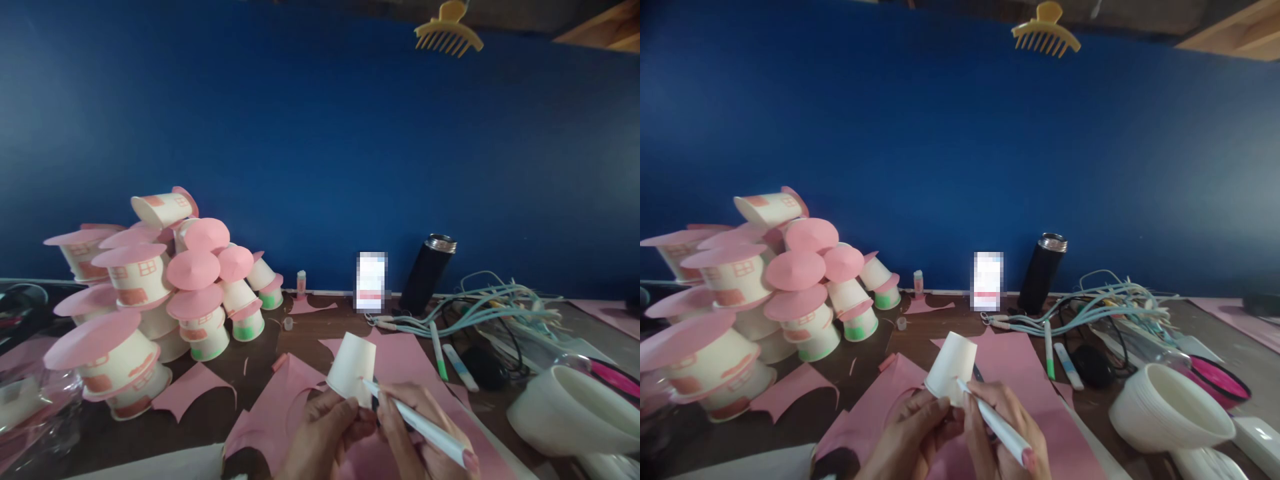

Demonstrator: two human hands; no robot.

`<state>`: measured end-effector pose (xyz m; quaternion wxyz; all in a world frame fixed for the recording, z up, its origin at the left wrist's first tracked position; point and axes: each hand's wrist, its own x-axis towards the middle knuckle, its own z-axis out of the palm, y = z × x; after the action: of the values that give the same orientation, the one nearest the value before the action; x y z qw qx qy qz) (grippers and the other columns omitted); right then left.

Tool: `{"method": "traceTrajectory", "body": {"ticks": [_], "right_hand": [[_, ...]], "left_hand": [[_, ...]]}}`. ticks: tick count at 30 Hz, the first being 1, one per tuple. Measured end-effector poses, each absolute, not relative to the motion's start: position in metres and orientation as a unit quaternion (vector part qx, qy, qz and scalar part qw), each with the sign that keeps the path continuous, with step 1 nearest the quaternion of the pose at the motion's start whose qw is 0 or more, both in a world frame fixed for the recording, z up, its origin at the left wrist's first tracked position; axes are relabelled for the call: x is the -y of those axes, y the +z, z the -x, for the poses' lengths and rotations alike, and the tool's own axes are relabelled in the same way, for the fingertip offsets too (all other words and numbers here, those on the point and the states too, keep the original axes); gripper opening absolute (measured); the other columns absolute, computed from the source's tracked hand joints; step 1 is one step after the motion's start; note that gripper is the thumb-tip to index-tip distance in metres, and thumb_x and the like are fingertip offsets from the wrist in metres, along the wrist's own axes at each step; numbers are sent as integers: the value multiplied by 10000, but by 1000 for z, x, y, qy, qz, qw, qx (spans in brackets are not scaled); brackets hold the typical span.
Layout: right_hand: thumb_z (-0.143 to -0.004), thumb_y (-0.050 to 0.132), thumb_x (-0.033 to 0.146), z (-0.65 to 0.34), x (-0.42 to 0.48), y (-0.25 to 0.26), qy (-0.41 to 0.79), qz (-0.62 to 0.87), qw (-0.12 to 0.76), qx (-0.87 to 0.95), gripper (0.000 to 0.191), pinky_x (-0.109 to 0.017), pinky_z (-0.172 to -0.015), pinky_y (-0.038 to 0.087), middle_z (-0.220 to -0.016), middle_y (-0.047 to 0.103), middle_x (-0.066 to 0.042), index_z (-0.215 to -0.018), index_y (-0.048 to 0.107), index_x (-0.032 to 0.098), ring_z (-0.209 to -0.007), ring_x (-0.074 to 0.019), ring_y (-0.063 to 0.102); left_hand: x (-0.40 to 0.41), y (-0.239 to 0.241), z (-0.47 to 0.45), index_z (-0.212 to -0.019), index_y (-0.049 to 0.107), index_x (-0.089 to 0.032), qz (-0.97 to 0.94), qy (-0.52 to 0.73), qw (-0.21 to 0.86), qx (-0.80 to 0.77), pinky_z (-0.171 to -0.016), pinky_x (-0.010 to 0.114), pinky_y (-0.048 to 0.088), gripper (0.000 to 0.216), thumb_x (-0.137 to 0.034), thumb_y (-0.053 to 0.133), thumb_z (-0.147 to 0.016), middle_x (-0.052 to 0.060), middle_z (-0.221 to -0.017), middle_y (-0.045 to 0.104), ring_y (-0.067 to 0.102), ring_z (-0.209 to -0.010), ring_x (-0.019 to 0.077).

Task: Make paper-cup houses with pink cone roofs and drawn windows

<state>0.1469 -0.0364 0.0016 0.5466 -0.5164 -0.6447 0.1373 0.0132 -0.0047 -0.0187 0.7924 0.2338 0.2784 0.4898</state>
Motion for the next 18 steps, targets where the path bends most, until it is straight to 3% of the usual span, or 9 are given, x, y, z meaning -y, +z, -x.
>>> {"method": "traceTrajectory", "body": {"ticks": [9, 18], "right_hand": [[-930, 564, 268, -147, 36, -2, 116, 510, 540, 659, 127, -190, -581, 525, -762, 681, -18, -999, 657, 216, -612, -130, 660], [-933, 547, 316, -143, 36, -3, 103, 516, 548, 650, 149, -196, -557, 531, -734, 677, -22, -949, 657, 217, -588, -142, 659]], "left_hand": [[5, -20, -13, -794, 794, -90, -235, 496, 789, -277, -702, 266, 533, 310, -335, 862, -617, 118, -690, 744, 663, -643, 163], [7, -13, -13, -635, 753, -114, -223, 504, 784, -286, -662, 253, 527, 246, -329, 866, -598, 95, -652, 732, 657, -619, 163]]}}
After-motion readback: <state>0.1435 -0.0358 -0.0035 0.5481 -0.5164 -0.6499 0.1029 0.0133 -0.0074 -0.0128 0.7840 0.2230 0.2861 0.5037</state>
